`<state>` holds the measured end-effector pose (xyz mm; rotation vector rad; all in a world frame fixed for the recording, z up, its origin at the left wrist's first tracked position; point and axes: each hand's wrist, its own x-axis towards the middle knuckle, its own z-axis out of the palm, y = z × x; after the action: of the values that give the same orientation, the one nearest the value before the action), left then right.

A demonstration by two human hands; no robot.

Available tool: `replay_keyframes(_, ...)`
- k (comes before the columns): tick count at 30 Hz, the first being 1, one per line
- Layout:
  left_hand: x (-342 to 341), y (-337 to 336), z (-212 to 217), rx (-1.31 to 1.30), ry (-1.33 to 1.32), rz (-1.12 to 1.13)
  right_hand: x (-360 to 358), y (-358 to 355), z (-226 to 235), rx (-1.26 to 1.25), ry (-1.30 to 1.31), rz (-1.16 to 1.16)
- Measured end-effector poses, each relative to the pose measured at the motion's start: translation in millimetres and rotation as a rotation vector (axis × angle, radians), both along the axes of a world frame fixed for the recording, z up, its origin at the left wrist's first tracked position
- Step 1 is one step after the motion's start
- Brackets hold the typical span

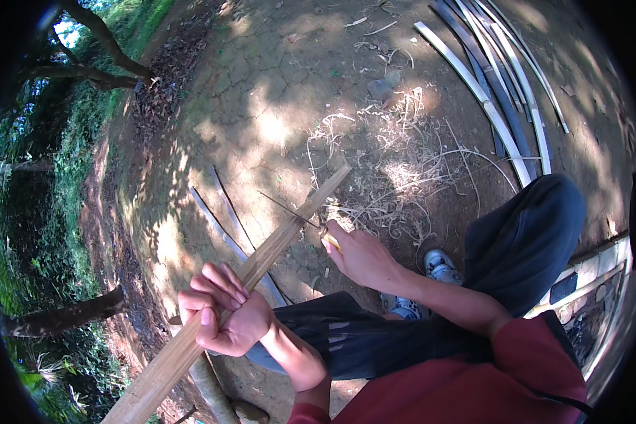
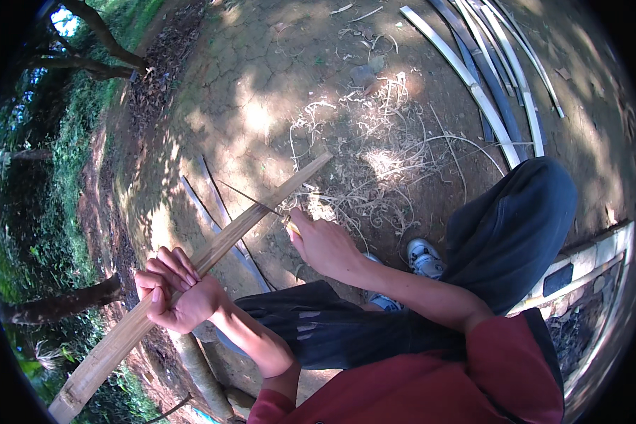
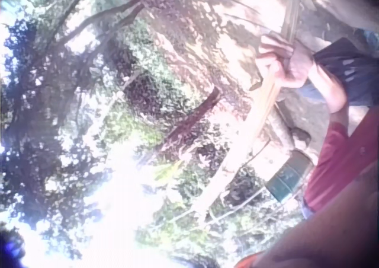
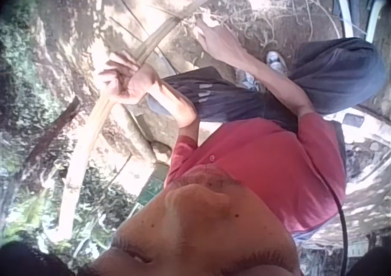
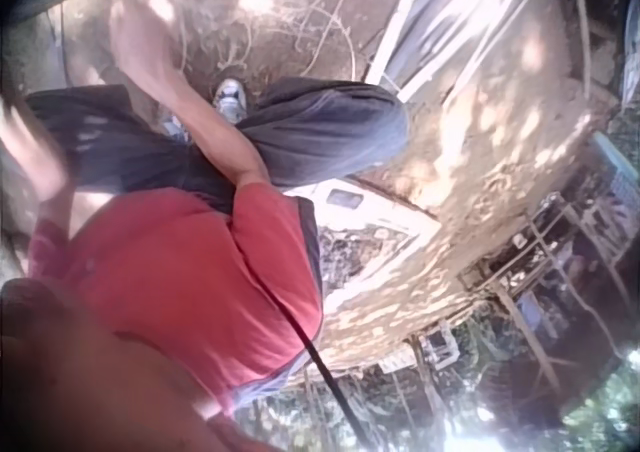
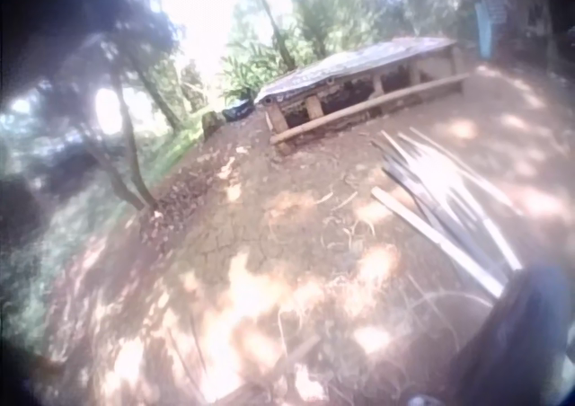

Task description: The person shaves a piece of bamboo using a knife, holding the bamboo piece with one hand and drawing the blade toward themselves to remove strips.

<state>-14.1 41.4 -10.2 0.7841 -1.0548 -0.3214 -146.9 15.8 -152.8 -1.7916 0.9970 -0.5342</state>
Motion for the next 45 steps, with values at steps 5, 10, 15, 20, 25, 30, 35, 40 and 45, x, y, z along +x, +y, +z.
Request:
replay_keyframes(5,-0.2,2.0,0.9,0.002,-0.017,-0.018,5.1,-2.2,-22.5,0.079,0.031,-0.009)
replay_keyframes(10,21.4,4.5,-2.8,-0.042,0.077,-0.071,2.3,-8.8,-26.1,0.052,0.109,0.051)
replay_keyframes(15,17.9,4.8,-2.1,-0.044,0.061,-0.070,3.9,3.5,-4.7,0.014,0.057,0.013)
replay_keyframes(20,13.2,5.3,-4.6,-0.028,0.003,-0.115,10.9,-2.6,-58.9,-0.004,0.158,-0.053)
replay_keyframes(25,36.0,6.2,-6.7,-0.052,0.022,-0.125,11.3,-2.6,-43.8,0.023,0.101,-0.010)
replay_keyframes(30,24.2,7.8,-5.7,-0.073,0.049,-0.047,6.6,17.1,-10.6,0.072,0.040,0.026)
replay_keyframes(35,16.6,6.6,-5.9,-0.043,0.012,-0.037,11.0,10.3,-31.5,0.095,0.076,-0.004)
replay_keyframes(40,32.1,7.8,-8.4,-0.049,0.001,-0.088,3.0,-4.1,-70.0,0.129,0.234,0.003)
replay_keyframes(45,18.5,2.0,-3.5,-0.056,0.035,-0.018,5.9,9.2,-12.0,0.066,-0.037,0.037)
